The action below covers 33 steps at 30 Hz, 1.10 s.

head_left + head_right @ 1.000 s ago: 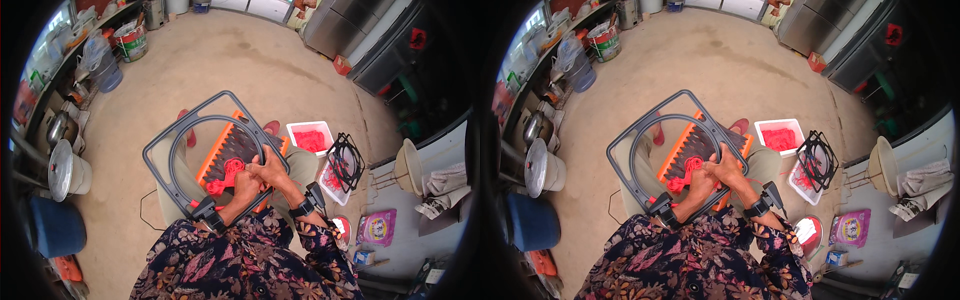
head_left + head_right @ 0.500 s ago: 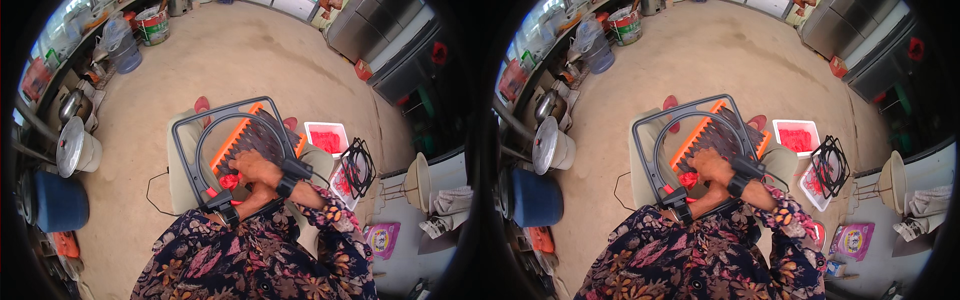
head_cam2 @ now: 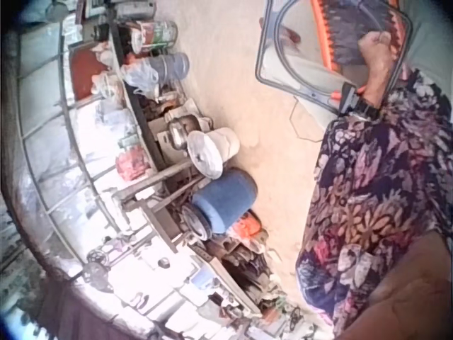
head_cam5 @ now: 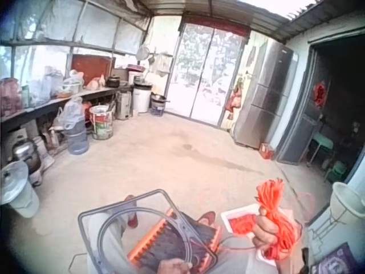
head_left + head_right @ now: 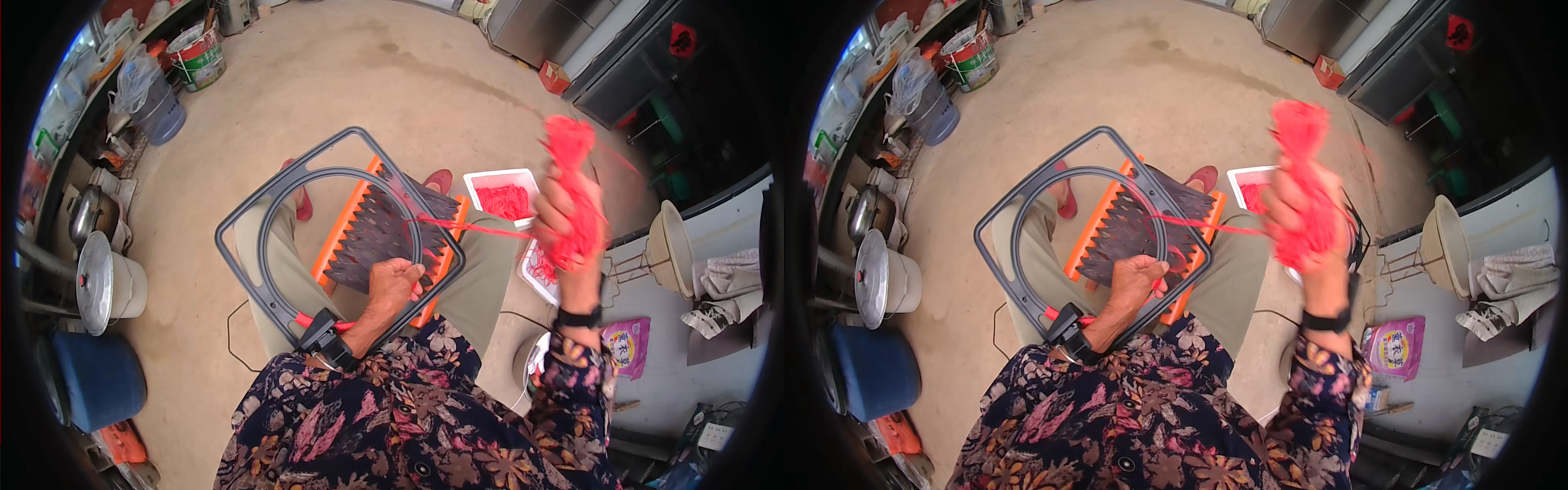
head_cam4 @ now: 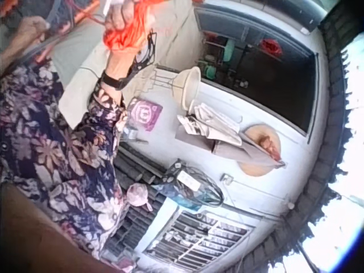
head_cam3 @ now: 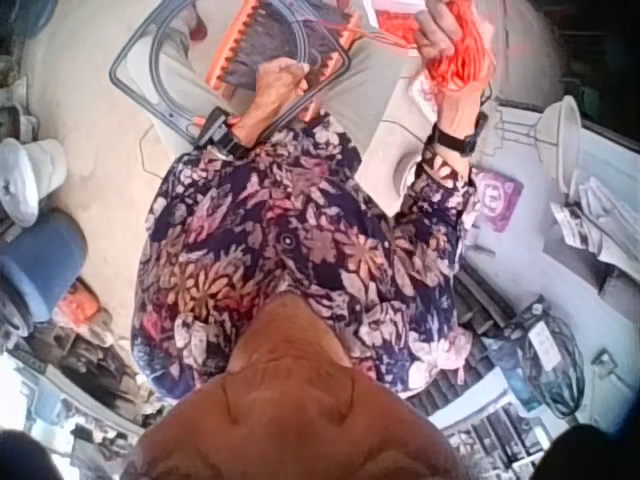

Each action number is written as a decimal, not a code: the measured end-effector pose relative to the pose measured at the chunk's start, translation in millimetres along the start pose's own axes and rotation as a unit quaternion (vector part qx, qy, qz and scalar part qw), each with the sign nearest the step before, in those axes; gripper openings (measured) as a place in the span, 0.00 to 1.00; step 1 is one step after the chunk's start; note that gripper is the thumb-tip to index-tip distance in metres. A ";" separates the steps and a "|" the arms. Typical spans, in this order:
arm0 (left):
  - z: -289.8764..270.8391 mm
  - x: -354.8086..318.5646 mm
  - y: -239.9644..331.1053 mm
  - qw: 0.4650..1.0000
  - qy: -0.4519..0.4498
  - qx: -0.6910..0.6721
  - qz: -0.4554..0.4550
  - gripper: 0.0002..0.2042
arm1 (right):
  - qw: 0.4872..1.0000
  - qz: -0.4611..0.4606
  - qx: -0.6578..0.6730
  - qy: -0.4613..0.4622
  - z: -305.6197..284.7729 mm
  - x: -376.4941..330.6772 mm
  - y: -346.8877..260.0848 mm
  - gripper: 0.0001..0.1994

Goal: The person is winding red thread around a black plastic frame.

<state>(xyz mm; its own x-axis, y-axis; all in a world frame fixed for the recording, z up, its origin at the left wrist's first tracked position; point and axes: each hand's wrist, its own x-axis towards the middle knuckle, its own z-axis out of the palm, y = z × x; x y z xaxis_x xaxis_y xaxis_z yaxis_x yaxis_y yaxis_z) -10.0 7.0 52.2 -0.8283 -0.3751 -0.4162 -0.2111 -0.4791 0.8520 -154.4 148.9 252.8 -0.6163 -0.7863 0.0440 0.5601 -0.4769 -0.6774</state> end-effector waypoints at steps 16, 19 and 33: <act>-4.7 -2.6 28.0 0.988 -0.068 -0.126 -0.053 0.07 | 0.765 -0.059 -0.443 0.464 -143.4 -199.9 -55.7 0.07; -1.0 -2.0 23.0 0.993 -0.061 -0.090 -0.039 0.06 | 0.743 -0.032 -0.518 0.423 -126.1 -168.9 -24.3 0.07; 4.7 -3.8 -1.8 1.000 -0.016 0.005 0.008 0.04 | 0.382 0.102 -0.914 -0.086 -50.5 4.2 137.5 0.05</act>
<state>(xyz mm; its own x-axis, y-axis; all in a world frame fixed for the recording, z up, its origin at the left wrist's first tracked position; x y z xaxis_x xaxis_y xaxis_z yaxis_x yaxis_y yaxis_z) -8.9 13.0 53.7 -0.8480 -0.3565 -0.3922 -0.2031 -0.4650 0.8617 -108.0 99.9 122.8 -0.5297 -0.8227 -0.2063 -0.8335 0.5500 -0.0533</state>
